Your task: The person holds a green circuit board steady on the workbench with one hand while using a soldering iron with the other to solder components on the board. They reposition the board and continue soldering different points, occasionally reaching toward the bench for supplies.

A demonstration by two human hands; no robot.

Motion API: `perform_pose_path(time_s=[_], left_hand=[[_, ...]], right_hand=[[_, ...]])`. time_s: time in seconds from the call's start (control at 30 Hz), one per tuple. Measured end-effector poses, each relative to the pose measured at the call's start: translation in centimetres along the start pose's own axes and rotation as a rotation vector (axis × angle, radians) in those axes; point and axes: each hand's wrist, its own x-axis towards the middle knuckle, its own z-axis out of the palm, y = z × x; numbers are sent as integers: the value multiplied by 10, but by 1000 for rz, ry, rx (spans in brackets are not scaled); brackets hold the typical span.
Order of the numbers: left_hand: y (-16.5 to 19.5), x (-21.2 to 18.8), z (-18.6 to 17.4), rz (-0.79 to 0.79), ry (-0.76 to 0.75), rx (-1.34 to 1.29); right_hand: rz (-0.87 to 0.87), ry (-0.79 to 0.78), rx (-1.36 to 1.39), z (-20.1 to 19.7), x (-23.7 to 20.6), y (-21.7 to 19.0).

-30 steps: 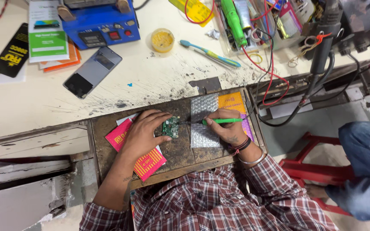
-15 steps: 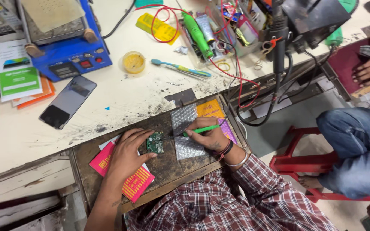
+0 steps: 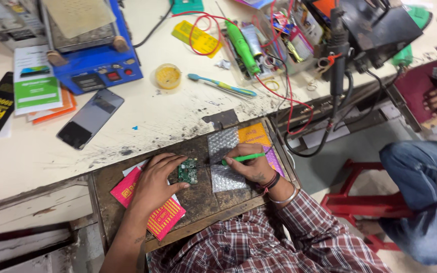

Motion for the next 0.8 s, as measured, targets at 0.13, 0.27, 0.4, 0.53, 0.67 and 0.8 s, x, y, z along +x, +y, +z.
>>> perform_pose_path(time_s=[0.13,0.27,0.4,0.53,0.67,0.8], left_hand=[[-3,-2,0,-3,-2,-18],[-6,-2,1,-14,-23,-8],[-14,-4,3,55,0,-26],[-22,-8,8,35,-7,-45],[-27,-8,9,41,-10,-45],[-32,-10,12,72,6,-41]], right_hand=[[75,28,35,3,0,2],[57,18,15,3,-1,6],[67,34,-29,5,-7,8],[58,0,-30,4,-8,8],[46,-16,-80,4,-5,2],[72,-10,-18,7,-5,2]])
